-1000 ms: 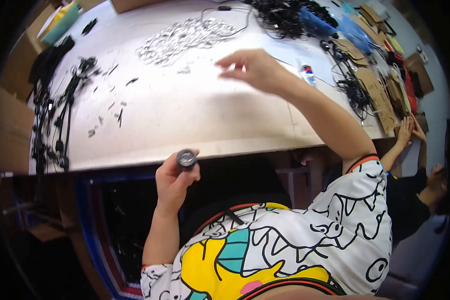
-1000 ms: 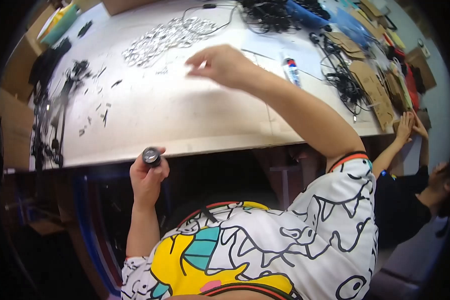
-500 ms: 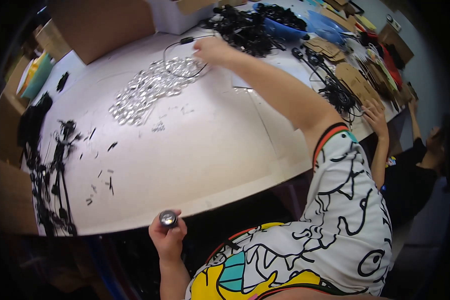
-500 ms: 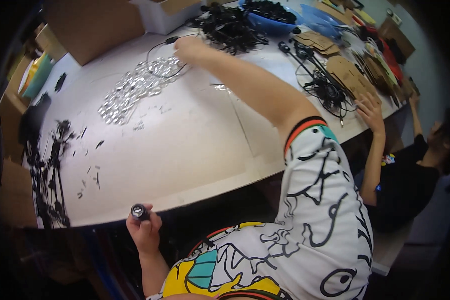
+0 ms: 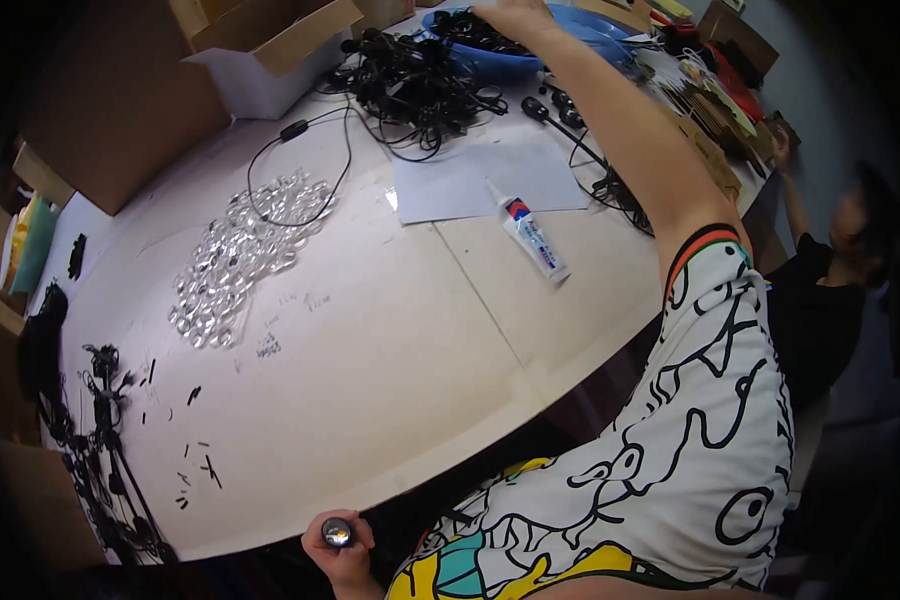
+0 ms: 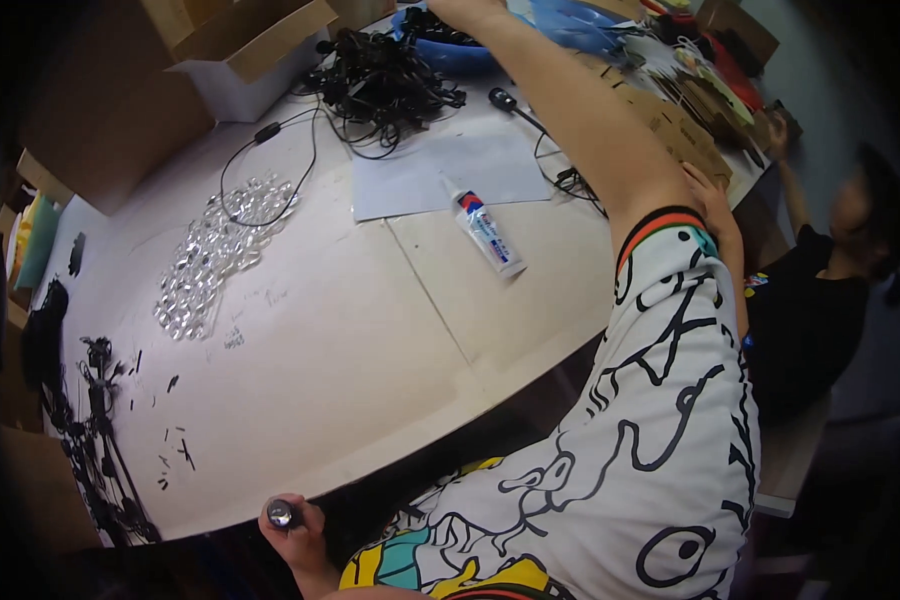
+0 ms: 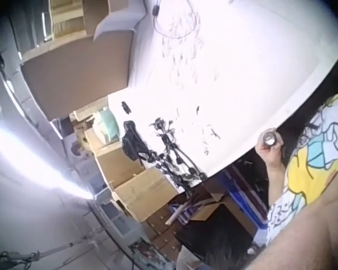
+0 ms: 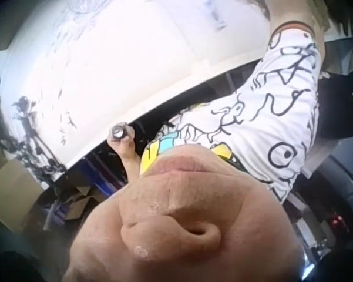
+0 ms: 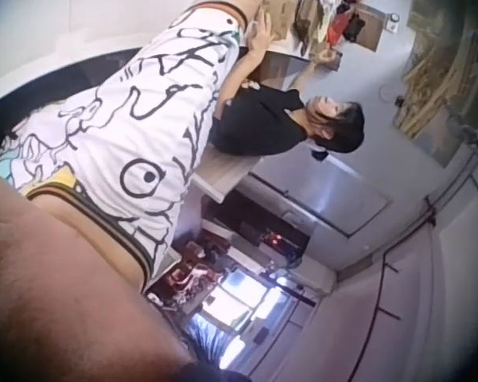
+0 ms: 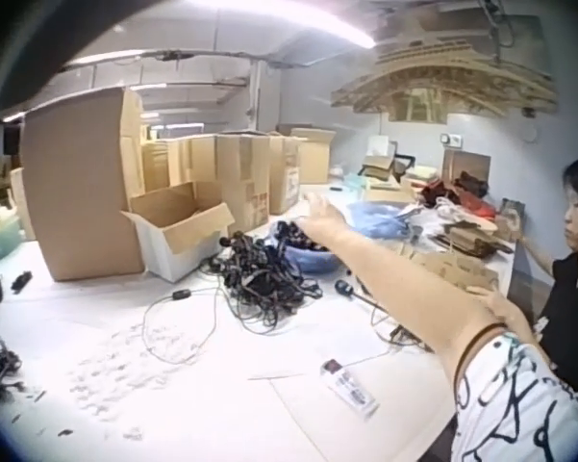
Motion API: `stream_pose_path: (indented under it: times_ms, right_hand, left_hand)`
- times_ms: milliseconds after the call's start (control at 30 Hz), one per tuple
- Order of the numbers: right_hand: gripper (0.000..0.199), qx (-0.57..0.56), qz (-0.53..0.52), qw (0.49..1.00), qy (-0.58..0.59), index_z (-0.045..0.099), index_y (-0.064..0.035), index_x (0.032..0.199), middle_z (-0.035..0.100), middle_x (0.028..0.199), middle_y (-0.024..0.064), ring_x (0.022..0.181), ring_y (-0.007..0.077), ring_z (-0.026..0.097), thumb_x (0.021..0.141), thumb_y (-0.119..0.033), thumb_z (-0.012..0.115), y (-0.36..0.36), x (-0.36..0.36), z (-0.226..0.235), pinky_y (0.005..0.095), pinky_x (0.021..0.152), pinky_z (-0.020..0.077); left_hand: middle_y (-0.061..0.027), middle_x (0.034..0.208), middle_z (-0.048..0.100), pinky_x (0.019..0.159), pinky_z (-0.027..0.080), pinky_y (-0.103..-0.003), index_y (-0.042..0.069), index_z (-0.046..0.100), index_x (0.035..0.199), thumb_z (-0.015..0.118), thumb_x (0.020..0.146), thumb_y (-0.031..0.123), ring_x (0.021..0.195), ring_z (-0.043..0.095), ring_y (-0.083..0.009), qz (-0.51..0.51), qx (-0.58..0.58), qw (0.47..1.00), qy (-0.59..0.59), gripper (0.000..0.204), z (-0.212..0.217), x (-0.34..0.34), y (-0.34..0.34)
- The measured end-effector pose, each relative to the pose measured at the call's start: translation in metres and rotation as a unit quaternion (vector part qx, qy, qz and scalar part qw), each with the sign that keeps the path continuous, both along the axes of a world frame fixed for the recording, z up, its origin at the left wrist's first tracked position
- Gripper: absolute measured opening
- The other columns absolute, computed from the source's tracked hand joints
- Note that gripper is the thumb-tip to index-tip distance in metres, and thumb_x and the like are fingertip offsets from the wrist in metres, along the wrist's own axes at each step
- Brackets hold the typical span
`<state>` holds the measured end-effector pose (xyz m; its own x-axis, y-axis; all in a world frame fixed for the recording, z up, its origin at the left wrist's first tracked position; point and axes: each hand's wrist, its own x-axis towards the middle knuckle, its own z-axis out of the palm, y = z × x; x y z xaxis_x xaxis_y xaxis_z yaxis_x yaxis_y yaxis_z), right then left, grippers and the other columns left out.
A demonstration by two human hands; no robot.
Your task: The person assembles small electronic components into plastic housings by applying glue from a tube and securing them with screws.
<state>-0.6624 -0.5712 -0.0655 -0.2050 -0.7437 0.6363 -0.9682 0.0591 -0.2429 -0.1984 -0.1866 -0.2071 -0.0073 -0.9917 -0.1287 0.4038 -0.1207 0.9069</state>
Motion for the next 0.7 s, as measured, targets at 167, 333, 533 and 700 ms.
stream_pose_path:
  times_ms: [167,333,533,700]
  right_hand:
    - [0.083,0.207,-0.037,0.977,0.033,0.039,-0.0059,0.126,0.045,0.122,0.0211,0.112,0.0304,0.045,0.056,-0.040,0.068,-0.006,-0.161,-0.036,0.0358,0.093,0.0360]
    - [0.090,0.302,0.022,0.953,-0.014,0.023,-0.0059,0.134,0.043,0.124,0.0201,0.113,0.0281,0.044,0.062,-0.035,0.070,-0.052,-0.189,-0.058,0.0329,0.094,0.0342]
    - [0.083,0.347,0.017,0.935,-0.078,0.025,-0.0090,0.132,0.043,0.123,0.0199,0.112,0.0284,0.043,0.065,-0.032,0.068,-0.043,-0.166,-0.050,0.0372,0.094,0.0348]
    - [0.077,0.384,0.039,0.922,-0.031,0.034,-0.0140,0.127,0.041,0.122,0.0200,0.112,0.0342,0.041,0.061,-0.038,0.065,-0.038,-0.040,-0.026,0.0405,0.091,0.0373]
  left_hand:
    - [-0.0028,0.053,0.042,0.038,0.026,-0.021,-0.004,0.045,0.088,0.068,0.066,0.024,0.039,0.035,-0.0093,-0.064,-0.005,0.998,-0.020,0.043,-0.004,-0.009,0.001]
    - [-0.0092,0.049,0.050,0.041,0.038,-0.022,-0.007,0.051,0.080,0.060,0.059,0.005,0.041,0.047,-0.0138,-0.011,-0.003,1.000,-0.029,0.025,0.000,-0.009,0.000]
    - [-0.0074,0.050,0.049,0.039,0.036,-0.022,-0.008,0.050,0.084,0.074,0.064,0.022,0.041,0.046,-0.0124,-0.032,-0.026,0.999,-0.007,0.044,-0.001,-0.014,-0.003]
    - [-0.0055,0.047,0.045,0.036,0.032,-0.021,-0.006,0.045,0.087,0.074,0.065,0.031,0.038,0.041,-0.0110,0.057,-0.031,0.995,-0.076,0.052,0.011,-0.005,0.015]
